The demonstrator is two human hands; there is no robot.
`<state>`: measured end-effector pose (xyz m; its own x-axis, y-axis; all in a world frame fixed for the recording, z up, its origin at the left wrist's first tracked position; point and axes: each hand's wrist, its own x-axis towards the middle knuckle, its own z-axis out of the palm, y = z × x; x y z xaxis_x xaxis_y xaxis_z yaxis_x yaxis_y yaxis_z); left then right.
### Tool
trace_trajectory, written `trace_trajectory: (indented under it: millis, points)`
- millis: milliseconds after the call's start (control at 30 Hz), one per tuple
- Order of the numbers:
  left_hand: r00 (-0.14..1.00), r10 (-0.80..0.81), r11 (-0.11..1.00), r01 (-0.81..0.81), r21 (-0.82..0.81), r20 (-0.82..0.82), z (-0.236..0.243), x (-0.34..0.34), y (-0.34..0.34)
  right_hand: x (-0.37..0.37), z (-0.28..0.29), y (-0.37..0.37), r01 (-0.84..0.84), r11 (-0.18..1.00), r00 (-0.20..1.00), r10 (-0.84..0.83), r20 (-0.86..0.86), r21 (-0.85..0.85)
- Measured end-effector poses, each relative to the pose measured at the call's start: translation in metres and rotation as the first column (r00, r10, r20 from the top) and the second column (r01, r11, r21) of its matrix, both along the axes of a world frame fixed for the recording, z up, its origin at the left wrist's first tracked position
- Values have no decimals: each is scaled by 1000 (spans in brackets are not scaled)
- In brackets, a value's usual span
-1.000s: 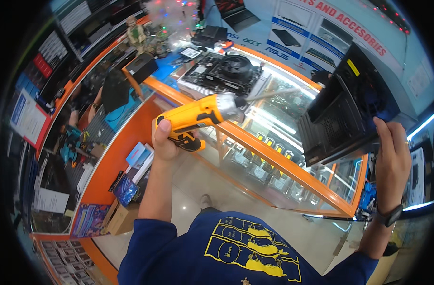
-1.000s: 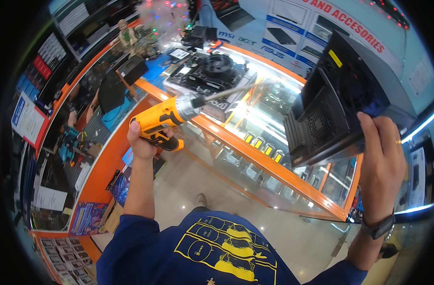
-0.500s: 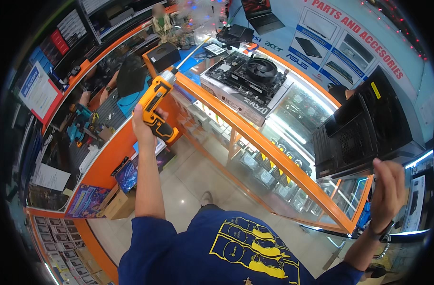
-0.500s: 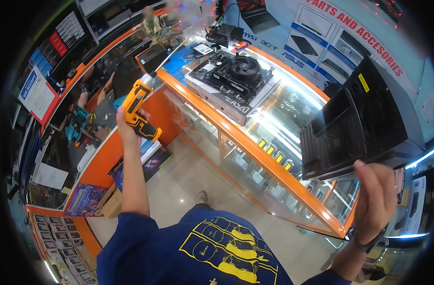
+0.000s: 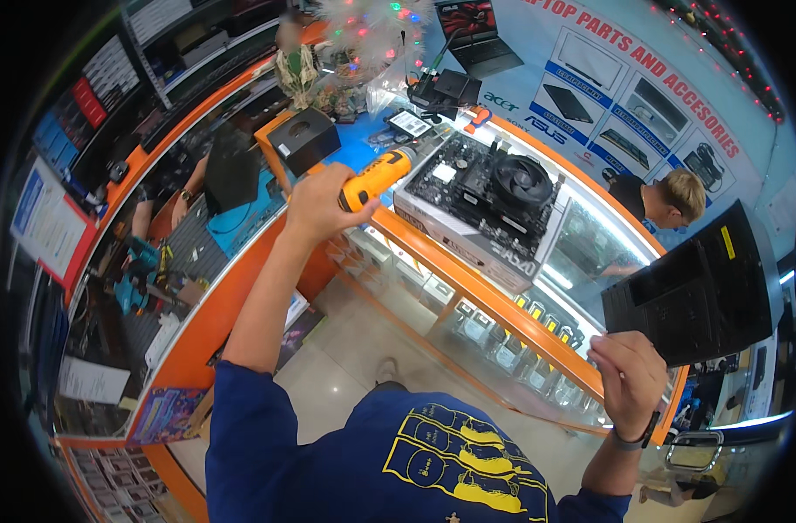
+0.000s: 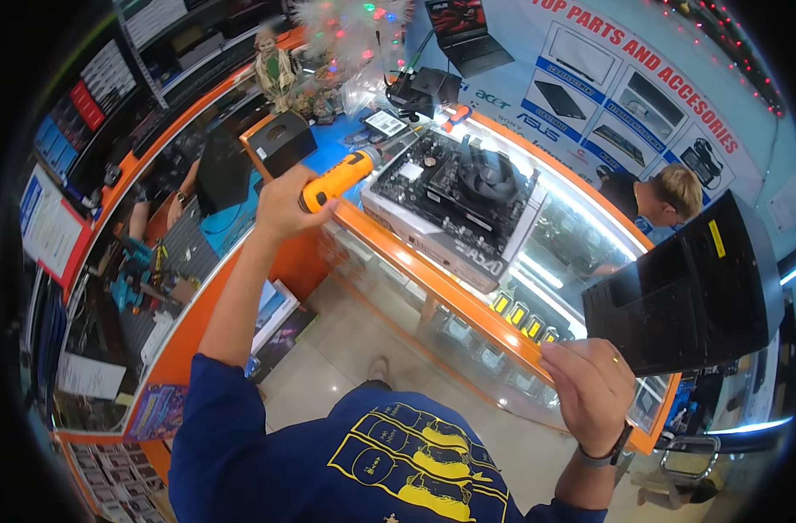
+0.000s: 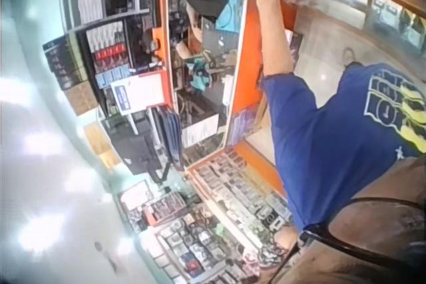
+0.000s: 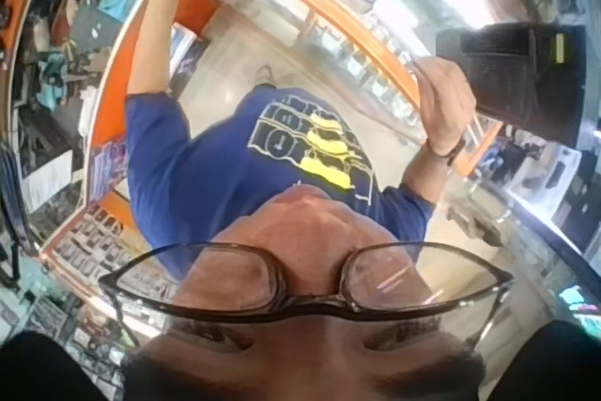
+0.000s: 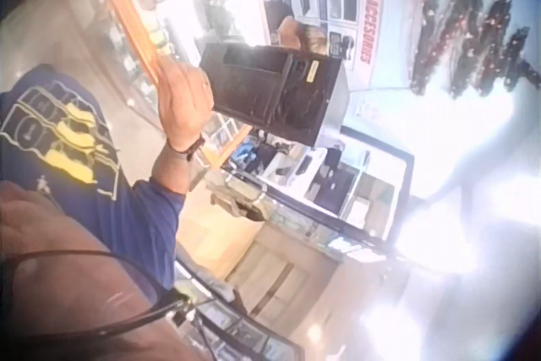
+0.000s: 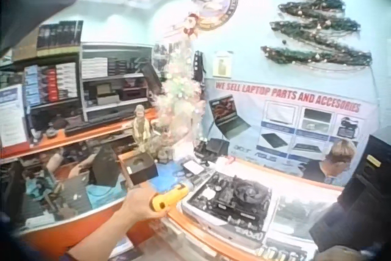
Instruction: The person unscrews and removes panels from a computer tower using a power screwdriver and a manual screwdriver on a service counter.
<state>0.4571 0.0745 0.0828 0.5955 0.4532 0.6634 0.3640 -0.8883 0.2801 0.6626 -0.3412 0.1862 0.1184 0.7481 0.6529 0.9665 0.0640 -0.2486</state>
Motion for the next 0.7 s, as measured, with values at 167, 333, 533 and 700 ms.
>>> trace_trajectory:
  millis: [167, 333, 533, 700]
  points:
    - [990, -143, 989, 142, -35, -9, -7, 29, 26, -24, 7, 73, 33, 999, 999, -33, -8, -23]
    - [979, -202, 977, 203, -60, 10, -16, 45, 47, -1, -3, 86, 381, 920, 917, -389, -92, -93]
    - [959, -275, 951, 282, -127, 74, -16, 38, 64, 91, -97, 71, 571, 677, 740, -670, -66, -464]
    - [956, -291, 956, 290, -41, -39, -22, 54, 78, 115, -145, 74, 614, 686, 738, -674, -24, -390]
